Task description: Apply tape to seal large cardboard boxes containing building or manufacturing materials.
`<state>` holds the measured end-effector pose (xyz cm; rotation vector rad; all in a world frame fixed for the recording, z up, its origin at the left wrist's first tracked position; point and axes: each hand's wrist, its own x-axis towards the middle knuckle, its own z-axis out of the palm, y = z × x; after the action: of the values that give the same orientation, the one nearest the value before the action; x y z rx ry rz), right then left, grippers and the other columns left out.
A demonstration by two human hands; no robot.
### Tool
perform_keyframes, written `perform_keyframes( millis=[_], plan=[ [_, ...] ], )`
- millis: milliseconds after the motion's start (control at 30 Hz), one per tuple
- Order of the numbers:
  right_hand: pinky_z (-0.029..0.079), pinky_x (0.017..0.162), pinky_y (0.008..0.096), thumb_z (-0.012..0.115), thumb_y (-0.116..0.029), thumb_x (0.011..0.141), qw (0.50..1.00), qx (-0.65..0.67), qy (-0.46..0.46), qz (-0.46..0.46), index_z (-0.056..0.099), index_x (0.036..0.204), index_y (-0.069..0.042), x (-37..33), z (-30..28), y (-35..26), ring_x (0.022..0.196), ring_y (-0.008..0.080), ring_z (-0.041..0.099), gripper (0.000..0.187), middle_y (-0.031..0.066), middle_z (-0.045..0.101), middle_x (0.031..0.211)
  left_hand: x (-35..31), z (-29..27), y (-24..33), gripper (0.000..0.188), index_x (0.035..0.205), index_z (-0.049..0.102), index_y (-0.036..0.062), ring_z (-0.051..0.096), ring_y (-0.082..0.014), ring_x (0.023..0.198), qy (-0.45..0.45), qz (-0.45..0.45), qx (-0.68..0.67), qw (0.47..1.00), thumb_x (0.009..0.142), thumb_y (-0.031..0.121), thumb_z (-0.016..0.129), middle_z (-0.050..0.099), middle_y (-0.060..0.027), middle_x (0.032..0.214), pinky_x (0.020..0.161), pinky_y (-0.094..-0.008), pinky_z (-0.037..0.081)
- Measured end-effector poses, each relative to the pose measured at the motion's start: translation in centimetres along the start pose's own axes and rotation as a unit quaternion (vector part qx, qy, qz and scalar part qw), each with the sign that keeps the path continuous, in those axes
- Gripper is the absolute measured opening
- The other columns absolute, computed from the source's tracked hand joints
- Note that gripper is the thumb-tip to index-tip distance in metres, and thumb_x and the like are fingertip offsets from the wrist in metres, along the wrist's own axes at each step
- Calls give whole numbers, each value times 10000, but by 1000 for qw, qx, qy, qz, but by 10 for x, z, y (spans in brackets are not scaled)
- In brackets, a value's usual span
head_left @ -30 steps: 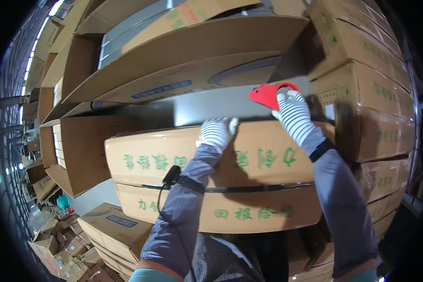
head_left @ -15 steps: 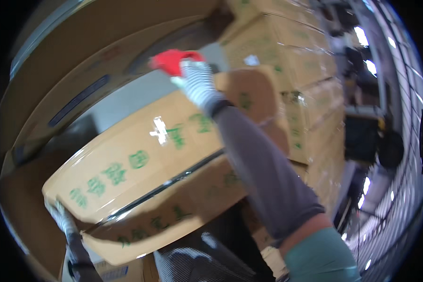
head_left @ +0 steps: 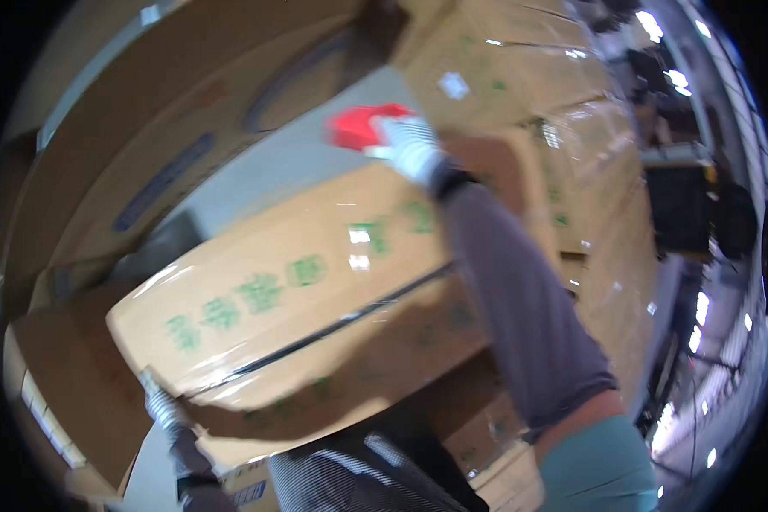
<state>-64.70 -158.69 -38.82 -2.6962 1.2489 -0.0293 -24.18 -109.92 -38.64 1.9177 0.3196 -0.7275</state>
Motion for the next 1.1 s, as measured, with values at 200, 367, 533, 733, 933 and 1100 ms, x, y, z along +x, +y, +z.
perform_keyframes(
  millis=[200,367,533,733,933,1100],
  plan=[
    [511,762,454,785,-321,784,977,-104,153,105,593,1076,-16,-84,-20,-14,859,367,645,464,191,665,959,4,6,-29,575,917,646,-27,562,-225,747,-15,130,262,956,958,534,530,655,-137,782,734,-419,473],
    [524,795,410,725,-313,857,929,298,163,149,578,1134,19,-71,-10,-276,873,332,648,456,195,670,995,12,-65,-29,431,964,661,19,620,-240,748,-99,127,160,974,931,447,627,684,-136,814,710,-380,495],
    [526,759,298,721,-177,882,763,612,36,207,635,1072,-13,-70,1,-513,826,123,610,265,59,682,959,-48,-98,25,682,1362,570,86,640,-330,1105,-343,19,394,852,915,601,573,677,-215,1154,949,-356,483],
    [526,770,308,726,-159,875,693,682,4,234,639,1102,-32,-53,3,-713,842,145,636,274,65,680,980,-19,-320,-82,431,1348,578,57,617,-176,1072,-453,-143,-97,875,965,239,653,663,-52,1192,971,-274,505],
    [524,813,382,801,-244,791,869,423,24,253,572,1183,23,-57,23,-761,896,291,652,527,178,680,1035,82,-570,-31,424,1201,636,44,652,-179,902,-153,-142,-22,978,955,389,633,704,-59,1027,810,-324,522],
    [512,861,438,762,-400,820,851,470,70,224,494,1300,14,-69,2,-818,1040,424,624,688,276,628,1172,204,-711,60,602,1278,555,95,614,-263,1011,77,-37,-149,985,923,580,588,646,-132,1140,880,-424,494]
  ],
)
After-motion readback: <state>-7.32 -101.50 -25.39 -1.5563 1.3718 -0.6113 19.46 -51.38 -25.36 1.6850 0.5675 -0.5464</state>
